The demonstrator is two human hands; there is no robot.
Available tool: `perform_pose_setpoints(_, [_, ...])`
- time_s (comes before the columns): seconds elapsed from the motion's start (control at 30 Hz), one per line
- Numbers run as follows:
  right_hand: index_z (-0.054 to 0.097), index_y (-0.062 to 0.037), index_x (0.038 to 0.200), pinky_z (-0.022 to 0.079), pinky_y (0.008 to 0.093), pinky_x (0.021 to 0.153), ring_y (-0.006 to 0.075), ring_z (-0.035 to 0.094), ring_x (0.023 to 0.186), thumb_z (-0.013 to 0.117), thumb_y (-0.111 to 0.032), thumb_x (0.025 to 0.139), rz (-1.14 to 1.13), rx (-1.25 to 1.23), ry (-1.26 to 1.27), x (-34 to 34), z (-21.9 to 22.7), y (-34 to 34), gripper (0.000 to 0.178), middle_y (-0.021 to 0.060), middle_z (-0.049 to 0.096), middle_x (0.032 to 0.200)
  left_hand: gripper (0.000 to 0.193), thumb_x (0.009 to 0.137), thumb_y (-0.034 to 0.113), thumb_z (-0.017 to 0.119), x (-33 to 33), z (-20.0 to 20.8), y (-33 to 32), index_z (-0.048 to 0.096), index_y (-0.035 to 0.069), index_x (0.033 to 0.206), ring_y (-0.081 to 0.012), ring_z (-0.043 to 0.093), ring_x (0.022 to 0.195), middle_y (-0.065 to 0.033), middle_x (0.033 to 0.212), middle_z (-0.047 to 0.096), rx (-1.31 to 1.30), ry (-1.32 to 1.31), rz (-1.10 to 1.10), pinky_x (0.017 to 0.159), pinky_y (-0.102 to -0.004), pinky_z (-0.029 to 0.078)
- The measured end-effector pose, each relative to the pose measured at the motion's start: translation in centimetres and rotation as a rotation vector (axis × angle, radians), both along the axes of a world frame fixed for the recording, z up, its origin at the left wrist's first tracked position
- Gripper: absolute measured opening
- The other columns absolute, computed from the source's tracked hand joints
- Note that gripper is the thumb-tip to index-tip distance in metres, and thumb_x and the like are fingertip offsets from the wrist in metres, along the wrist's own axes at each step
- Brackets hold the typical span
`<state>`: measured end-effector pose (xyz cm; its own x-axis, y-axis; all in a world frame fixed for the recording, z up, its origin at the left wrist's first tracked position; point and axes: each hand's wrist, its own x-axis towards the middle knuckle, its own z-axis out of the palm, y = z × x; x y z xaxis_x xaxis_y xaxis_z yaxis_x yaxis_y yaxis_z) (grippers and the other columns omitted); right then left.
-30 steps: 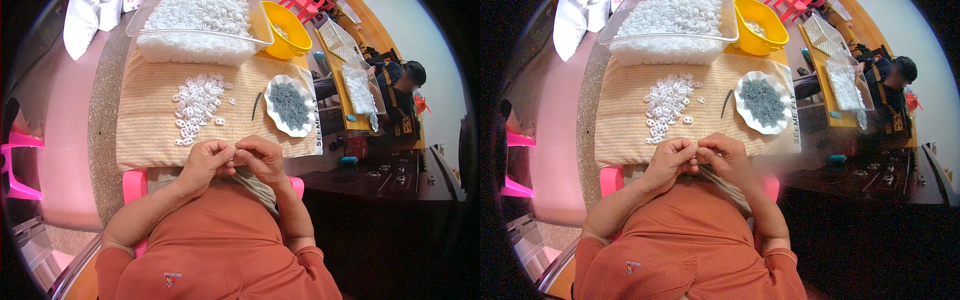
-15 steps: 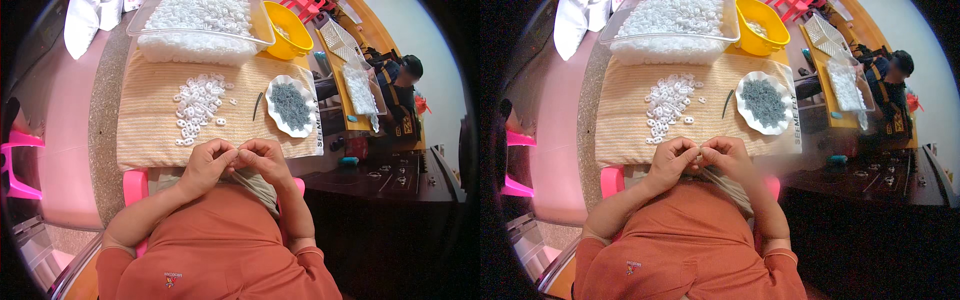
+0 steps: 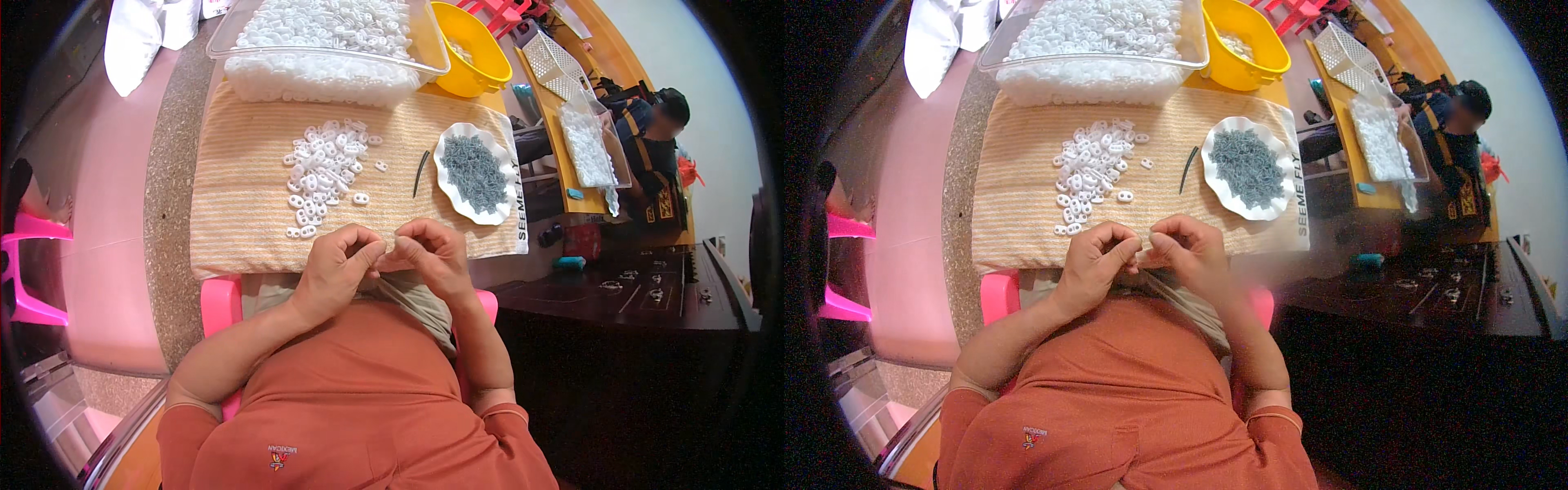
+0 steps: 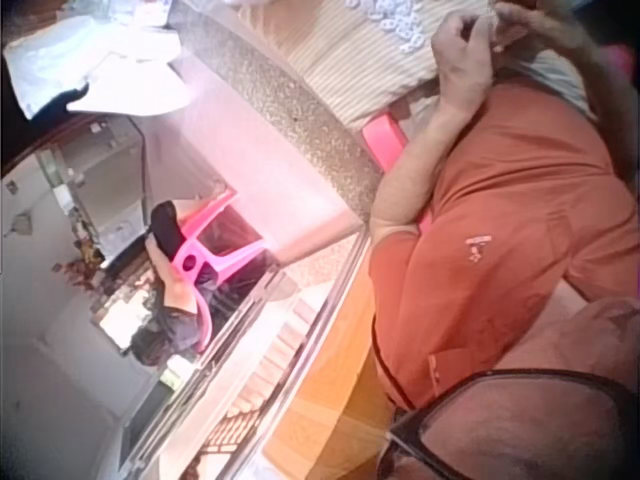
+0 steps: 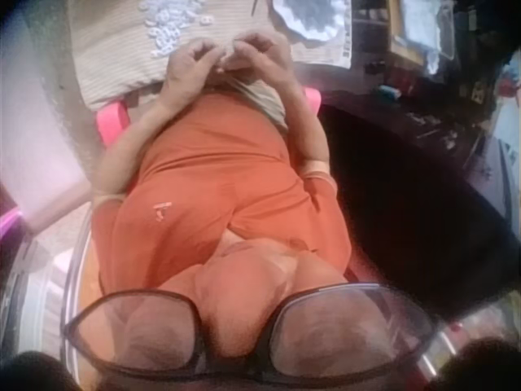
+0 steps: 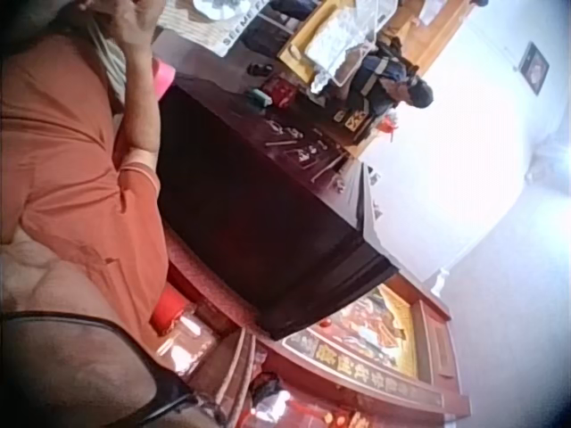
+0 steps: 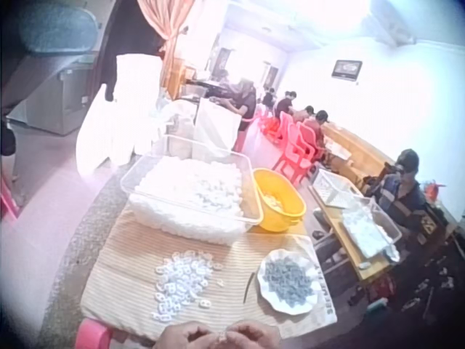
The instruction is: Assembling small white plastic components by inserting metal pins using a small hand tool.
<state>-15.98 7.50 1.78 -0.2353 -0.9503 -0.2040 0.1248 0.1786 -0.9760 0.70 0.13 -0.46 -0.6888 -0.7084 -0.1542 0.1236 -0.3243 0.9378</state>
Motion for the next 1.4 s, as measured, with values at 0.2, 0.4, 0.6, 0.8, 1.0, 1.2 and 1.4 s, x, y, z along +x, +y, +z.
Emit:
perform_pose_setpoints(0.2, [0.065, 0.0014, 0.09, 0.04, 0.0199, 0.05, 0.0032, 0.048, 0.057, 0.064, -0.006, 0.089, -0.418, -0.171, 0.774, -3.5, 0.2, -1.2, 0.008, -0.003, 0.058, 0.073, 0.014, 0.093, 0.015, 0.06, -0.1, -0.3, 0.0, 0.06, 0.001, 0.092, -0.0067, 0.057, 0.064, -0.0008, 0.074, 0.06, 0.049, 0.033, 0.006, 0.06, -0.0205, 0.049])
perform_pose_setpoints(0.4, [0.066, -0.0003, 0.096, 0.036, 0.0206, 0.05, 0.0042, 0.046, 0.057, 0.068, -0.005, 0.085, -0.444, -0.294, 1.204, -6.7, -0.9, -1.5, 0.012, -0.0007, 0.059, 0.073, 0.014, 0.093, 0.015, 0.061, -0.1, -0.1, 0.1, 0.061, 0.001, 0.093, -0.0071, 0.058, 0.064, -0.0008, 0.074, 0.06, 0.131, 0.032, -0.013, 0.059, -0.0208, 0.049])
perform_pose_setpoints(0.6, [0.066, 0.0009, 0.099, 0.04, 0.0191, 0.059, 0.0066, 0.053, 0.073, 0.065, 0.004, 0.084, 0.047, -0.294, 0.465, -2.0, 0.0, -0.6, 0.016, 0.0055, 0.061, 0.091, 0.016, 0.093, 0.019, 0.061, -0.1, -0.2, 0.0, 0.062, 0.002, 0.094, -0.0062, 0.057, 0.064, -0.0003, 0.076, 0.059, 0.257, 0.053, -0.023, 0.058, -0.0197, 0.051])
perform_pose_setpoints(0.8, [0.065, 0.0043, 0.098, 0.047, 0.023, 0.069, 0.0143, 0.059, 0.083, 0.064, 0.005, 0.084, 0.125, -0.426, 0.447, -0.2, -1.4, -0.7, 0.014, 0.0102, 0.062, 0.093, 0.018, 0.092, 0.021, 0.063, 0.0, -0.2, -0.3, 0.062, 0.003, 0.095, -0.0053, 0.056, 0.064, 0.0004, 0.076, 0.059, 0.404, 0.102, -0.036, 0.058, -0.019, 0.051])
perform_pose_setpoints(1.0, [0.064, 0.0042, 0.095, 0.048, 0.0236, 0.069, 0.0148, 0.06, 0.082, 0.063, 0.005, 0.084, 0.101, -0.396, 0.444, 0.2, -1.5, -0.6, 0.011, 0.0103, 0.061, 0.092, 0.017, 0.092, 0.02, 0.063, 0.1, -0.5, -0.3, 0.063, 0.004, 0.095, -0.006, 0.057, 0.066, 0.0002, 0.077, 0.06, 0.476, 0.163, -0.043, 0.06, -0.0191, 0.051])
perform_pose_setpoints(1.2, [0.06, 0.0028, 0.095, 0.049, 0.0227, 0.068, 0.01, 0.06, 0.08, 0.058, 0.0, 0.09, 0.049, -0.238, 0.322, 0.3, -1.8, -0.3, 0.006, 0.0062, 0.061, 0.091, 0.015, 0.092, 0.016, 0.061, 0.0, -0.3, -0.3, 0.062, 0.002, 0.098, -0.0076, 0.059, 0.071, -0.0014, 0.082, 0.061, 0.539, 0.191, -0.037, 0.066, -0.0215, 0.054])
perform_pose_setpoints(1.4, [0.059, 0.0015, 0.098, 0.051, 0.0196, 0.065, 0.006, 0.059, 0.076, 0.055, -0.004, 0.094, 0.014, -0.204, 0.239, 0.1, -2.1, -0.3, 0.008, 0.0021, 0.061, 0.086, 0.016, 0.092, 0.009, 0.06, 0.0, 0.2, -0.5, 0.06, -0.001, 0.104, -0.0105, 0.063, 0.08, -0.0054, 0.092, 0.064, 0.551, 0.227, -0.01, 0.077, -0.0261, 0.056])
